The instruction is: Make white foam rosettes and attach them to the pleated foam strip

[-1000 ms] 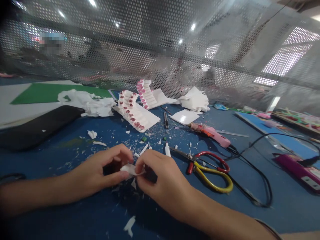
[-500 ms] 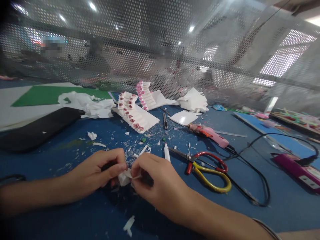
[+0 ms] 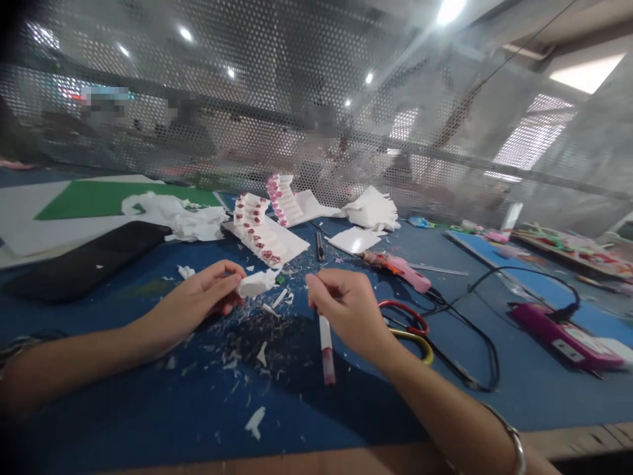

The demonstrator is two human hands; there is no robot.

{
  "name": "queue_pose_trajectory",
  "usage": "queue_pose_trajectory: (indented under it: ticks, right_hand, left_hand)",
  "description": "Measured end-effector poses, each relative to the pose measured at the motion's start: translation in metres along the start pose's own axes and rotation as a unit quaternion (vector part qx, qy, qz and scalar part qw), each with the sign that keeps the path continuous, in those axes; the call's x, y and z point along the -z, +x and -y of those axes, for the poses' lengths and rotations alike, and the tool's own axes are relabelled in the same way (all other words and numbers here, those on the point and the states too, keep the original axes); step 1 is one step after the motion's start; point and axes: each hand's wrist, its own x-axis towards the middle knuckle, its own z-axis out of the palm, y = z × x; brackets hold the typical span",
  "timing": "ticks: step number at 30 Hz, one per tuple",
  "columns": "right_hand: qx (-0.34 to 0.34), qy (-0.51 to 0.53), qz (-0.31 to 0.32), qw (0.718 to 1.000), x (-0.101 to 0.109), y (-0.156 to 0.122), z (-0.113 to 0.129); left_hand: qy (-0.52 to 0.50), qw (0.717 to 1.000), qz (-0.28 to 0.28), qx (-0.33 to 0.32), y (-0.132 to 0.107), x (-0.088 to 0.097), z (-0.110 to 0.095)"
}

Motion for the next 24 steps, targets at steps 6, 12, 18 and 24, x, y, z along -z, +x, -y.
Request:
queue_pose_trajectory:
  ticks: [6,12,18,24]
  right_hand:
    - [-0.002,-0.028,-0.053,0.998,0.004,0.008,-0.002]
    - [0.066,-0.164,-0.055,0.983,0.016,0.008,-0.008]
    - [0.013,-0.427,0.066,0.902,0.049,-0.018,-0.02]
    - [-0.08,-0.369,0.129,0.917,0.066,-0.057,-0.032]
  left_hand:
    - [-0.032,0.999,-0.014,-0.025,0.001,0.003,0.001]
    - [-0.017,0.995,-0.037,-0.09,0.002,0.011,0.001]
    - [-0.022,0.992,-0.02,-0.122,-0.003,0.014,-0.008]
    - [-0.062,0.99,-0.018,-0.123,-0.007,0.014,-0.009]
